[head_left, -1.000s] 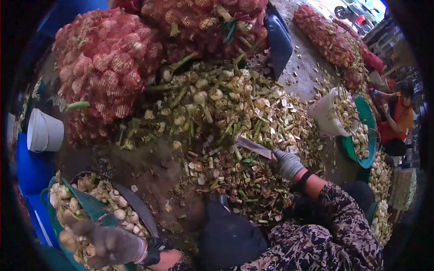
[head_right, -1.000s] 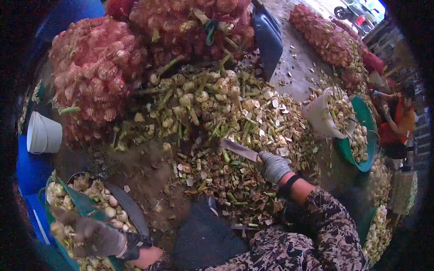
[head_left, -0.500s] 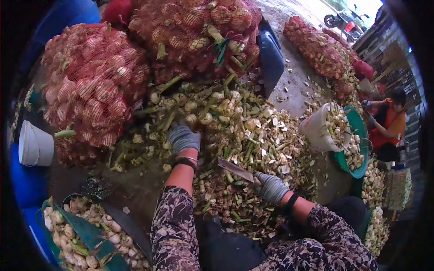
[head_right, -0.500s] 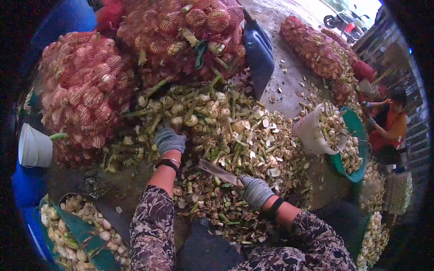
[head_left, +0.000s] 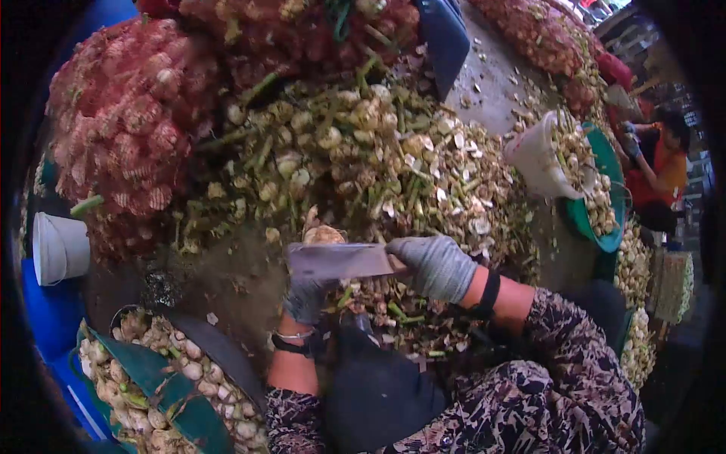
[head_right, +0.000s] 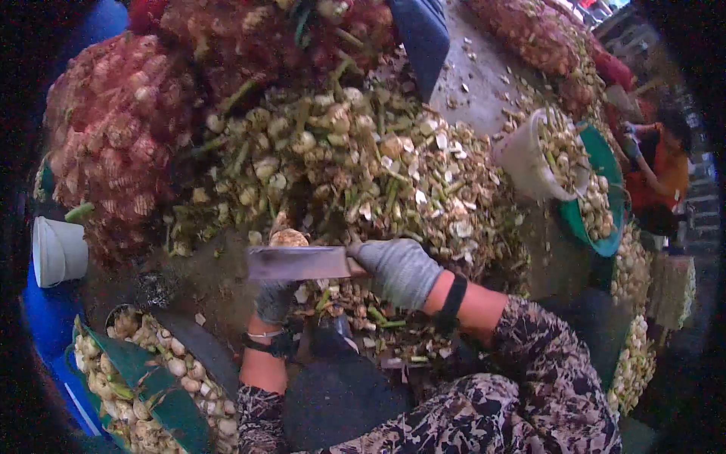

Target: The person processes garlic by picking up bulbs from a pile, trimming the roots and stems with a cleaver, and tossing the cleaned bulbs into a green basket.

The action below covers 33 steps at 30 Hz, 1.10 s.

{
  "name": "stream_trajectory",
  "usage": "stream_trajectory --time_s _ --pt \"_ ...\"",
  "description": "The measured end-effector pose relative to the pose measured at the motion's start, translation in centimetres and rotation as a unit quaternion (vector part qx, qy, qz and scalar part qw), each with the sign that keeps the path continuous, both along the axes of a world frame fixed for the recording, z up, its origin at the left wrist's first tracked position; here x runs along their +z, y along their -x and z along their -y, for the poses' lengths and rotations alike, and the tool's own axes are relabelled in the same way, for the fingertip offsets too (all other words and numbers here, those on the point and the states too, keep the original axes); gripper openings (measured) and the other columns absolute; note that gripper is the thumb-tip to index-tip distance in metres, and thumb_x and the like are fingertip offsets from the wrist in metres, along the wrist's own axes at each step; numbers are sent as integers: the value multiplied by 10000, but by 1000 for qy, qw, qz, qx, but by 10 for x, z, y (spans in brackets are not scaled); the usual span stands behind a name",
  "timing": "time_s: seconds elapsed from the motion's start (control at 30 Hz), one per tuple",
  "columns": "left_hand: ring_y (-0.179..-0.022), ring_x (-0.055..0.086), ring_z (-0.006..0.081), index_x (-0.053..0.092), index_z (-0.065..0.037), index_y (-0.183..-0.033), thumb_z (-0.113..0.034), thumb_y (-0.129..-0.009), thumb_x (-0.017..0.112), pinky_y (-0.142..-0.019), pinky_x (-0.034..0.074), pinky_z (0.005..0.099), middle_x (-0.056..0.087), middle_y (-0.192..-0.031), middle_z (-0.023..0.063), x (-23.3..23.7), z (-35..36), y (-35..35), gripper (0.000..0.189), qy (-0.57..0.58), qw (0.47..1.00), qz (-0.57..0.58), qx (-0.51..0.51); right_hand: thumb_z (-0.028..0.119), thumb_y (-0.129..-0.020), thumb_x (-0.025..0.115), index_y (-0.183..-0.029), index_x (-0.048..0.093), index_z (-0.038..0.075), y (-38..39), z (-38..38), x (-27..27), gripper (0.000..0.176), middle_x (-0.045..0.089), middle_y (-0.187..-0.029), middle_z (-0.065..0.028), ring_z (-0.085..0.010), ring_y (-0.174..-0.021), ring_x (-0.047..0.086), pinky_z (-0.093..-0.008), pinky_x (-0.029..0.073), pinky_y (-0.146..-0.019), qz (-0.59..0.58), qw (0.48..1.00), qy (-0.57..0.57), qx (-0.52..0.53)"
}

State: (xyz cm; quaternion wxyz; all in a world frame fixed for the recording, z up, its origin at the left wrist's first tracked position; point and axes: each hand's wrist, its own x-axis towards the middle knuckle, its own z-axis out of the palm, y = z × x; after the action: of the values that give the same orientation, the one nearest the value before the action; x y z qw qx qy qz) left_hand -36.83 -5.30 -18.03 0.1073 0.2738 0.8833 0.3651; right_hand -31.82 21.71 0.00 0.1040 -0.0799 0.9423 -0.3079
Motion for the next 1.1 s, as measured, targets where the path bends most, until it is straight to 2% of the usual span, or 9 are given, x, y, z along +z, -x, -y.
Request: stream_trajectory --time_s 0.07,0.23,0.7,0.77,0.8,0.83,0.87,0.93,1.1 --pt "-1101 607 189 491 -36 -1341 -141 -932 629 -963 509 324 597 -1265 71 -20 7 -27 444 113 966 -216 -89 135 -679 749 -1098 619 112 0 10 18 439 646 -897 -133 -356 -853 655 -418 524 -692 86 989 -42 116" --pt "-1115 598 191 497 -47 -1333 -166 -942 617 -978 501 332 591 -1270 69 59 18 -58 426 -216 938 265 53 135 -738 652 -1093 591 80 -12 24 21 364 615 -846 -127 -344 -800 654 -444 515 -645 23 985 -44 166" --pt "-1155 574 196 514 -77 -1312 -238 -971 584 -1019 480 354 577 -1283 61 115 15 -69 384 -152 959 234 48 176 -684 689 -1025 610 92 -3 26 -24 360 657 -881 -155 -348 -842 666 -447 532 -676 85 977 -115 159" --pt "-1166 566 198 517 -92 -1301 -296 -955 605 -1036 466 364 584 -1271 57 101 20 -82 412 -267 875 400 56 155 -794 667 -964 639 83 20 -14 -52 186 668 -889 -188 -342 -832 671 -424 542 -708 187 958 -198 -91" --pt "-1174 559 200 519 -105 -1292 -349 -937 629 -1051 455 373 593 -1258 54 79 32 -91 445 -342 803 486 43 126 -822 645 -955 654 73 16 -45 -70 144 682 -905 -167 -285 -820 675 -385 543 -730 119 966 -158 -166" --pt "-1174 559 200 519 -105 -1292 -349 -937 629 -1051 455 373 593 -1258 54 86 30 -82 445 -349 805 477 51 158 -836 662 -979 657 67 4 -69 -108 170 688 -897 -139 -247 -818 667 -369 539 -733 108 963 109 -222" --pt "-1155 572 204 511 -83 -1294 -325 -884 690 -1035 459 368 597 -1249 66 103 26 -72 509 -271 888 368 48 189 -850 680 -1003 660 61 3 -77 -135 200 694 -888 -112 -210 -816 659 -353 535 -737 104 891 368 -245" --pt "-1116 598 212 495 -40 -1299 -277 -778 811 -1004 467 360 603 -1233 91 132 13 -53 654 -74 985 153 -21 375 -980 573 -982 654 36 3 -21 -48 349 676 -830 -85 -203 -770 639 -371 523 -676 71 991 97 -55" --pt "-1256 469 335 474 -71 -1347 -499 -709 807 -1108 339 462 490 -1357 139 141 -20 -44 837 -197 972 112 61 413 -825 781 -1080 643 11 -3 58 -8 495 682 -912 -27 -87 -876 589 -297 506 -797 310 815 470 -139"
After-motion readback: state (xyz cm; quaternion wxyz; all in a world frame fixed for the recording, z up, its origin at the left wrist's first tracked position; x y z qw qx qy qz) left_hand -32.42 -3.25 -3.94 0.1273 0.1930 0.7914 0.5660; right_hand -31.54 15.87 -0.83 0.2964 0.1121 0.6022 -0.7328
